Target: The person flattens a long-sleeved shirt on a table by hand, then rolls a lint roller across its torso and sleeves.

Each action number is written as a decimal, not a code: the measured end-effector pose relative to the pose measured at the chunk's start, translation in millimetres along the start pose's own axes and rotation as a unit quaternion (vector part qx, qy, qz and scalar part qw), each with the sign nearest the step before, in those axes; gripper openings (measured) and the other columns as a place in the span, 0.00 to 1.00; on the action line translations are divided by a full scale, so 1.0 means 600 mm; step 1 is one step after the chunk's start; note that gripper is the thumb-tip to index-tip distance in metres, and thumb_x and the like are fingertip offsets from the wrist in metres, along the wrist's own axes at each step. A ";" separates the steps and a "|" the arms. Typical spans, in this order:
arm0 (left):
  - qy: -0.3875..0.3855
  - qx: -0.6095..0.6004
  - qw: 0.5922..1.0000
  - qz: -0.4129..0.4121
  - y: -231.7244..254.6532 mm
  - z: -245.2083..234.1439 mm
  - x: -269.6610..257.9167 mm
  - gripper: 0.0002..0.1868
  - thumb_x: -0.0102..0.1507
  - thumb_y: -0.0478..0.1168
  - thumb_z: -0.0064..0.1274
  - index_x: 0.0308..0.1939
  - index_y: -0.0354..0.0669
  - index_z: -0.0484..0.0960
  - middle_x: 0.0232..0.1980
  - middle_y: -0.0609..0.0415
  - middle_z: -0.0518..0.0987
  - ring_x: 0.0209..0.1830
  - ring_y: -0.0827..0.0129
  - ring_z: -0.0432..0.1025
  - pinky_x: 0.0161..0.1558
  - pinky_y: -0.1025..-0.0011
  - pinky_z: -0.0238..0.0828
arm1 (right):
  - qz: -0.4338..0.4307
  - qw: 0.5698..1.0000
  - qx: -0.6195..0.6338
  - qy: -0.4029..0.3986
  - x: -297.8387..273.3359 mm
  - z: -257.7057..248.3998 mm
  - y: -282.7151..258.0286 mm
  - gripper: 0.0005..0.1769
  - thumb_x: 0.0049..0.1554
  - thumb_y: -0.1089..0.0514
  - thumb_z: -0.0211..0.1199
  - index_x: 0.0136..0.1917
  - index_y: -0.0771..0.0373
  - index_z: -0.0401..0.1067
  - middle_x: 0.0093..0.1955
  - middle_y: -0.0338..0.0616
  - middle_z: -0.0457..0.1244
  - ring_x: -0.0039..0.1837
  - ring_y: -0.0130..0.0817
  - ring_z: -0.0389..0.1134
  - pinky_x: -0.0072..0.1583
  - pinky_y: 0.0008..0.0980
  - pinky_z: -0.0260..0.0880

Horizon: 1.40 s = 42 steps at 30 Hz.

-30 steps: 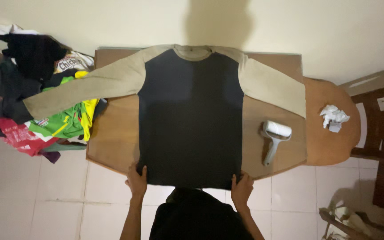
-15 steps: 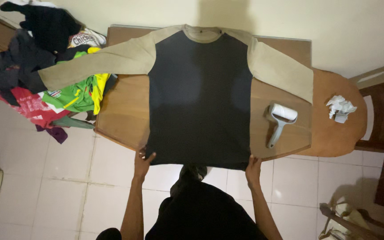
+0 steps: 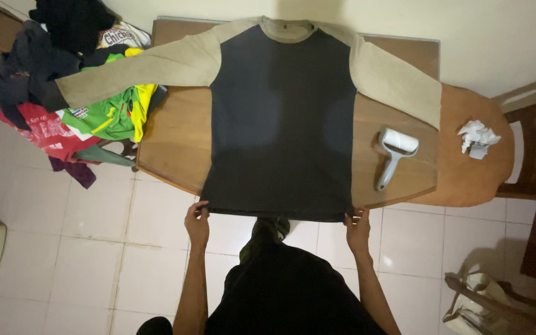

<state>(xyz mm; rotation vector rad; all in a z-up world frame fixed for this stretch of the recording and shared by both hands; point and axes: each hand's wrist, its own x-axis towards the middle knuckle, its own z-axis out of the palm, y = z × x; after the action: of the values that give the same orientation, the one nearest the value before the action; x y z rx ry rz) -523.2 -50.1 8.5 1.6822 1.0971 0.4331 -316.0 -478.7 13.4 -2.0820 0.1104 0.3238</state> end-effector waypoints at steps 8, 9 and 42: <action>0.016 0.148 0.983 0.103 0.076 0.002 -0.014 0.14 0.65 0.29 0.55 0.54 0.40 0.80 0.41 0.46 0.79 0.39 0.61 0.73 0.45 0.64 0.70 | -0.081 0.950 -0.298 0.055 -0.027 -0.003 -0.072 0.20 0.54 0.67 0.64 0.60 0.57 0.72 0.59 0.58 0.62 0.53 0.50 0.68 0.54 0.48 0.69; -0.005 0.205 0.974 0.093 0.080 0.003 -0.018 0.09 0.66 0.32 0.57 0.50 0.41 0.82 0.42 0.46 0.79 0.41 0.61 0.74 0.45 0.63 0.70 | -0.080 0.950 -0.298 0.056 -0.028 -0.002 -0.078 0.20 0.54 0.67 0.64 0.60 0.57 0.72 0.59 0.58 0.62 0.53 0.50 0.68 0.54 0.48 0.69; -0.124 0.201 0.940 0.245 0.082 0.108 -0.051 0.19 0.59 0.24 0.54 0.52 0.45 0.81 0.55 0.43 0.72 0.59 0.48 0.66 0.61 0.55 0.64 | -0.018 0.984 -0.034 0.173 0.283 -0.108 -0.040 0.38 0.58 0.51 0.75 0.67 0.75 0.58 0.61 0.60 0.60 0.61 0.45 0.63 0.59 0.41 0.67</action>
<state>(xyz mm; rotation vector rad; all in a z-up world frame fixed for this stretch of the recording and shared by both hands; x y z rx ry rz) -469.9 -113.9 33.0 2.3157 0.5933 0.3043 -136.0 -513.0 18.0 -2.1890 0.2721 -0.0592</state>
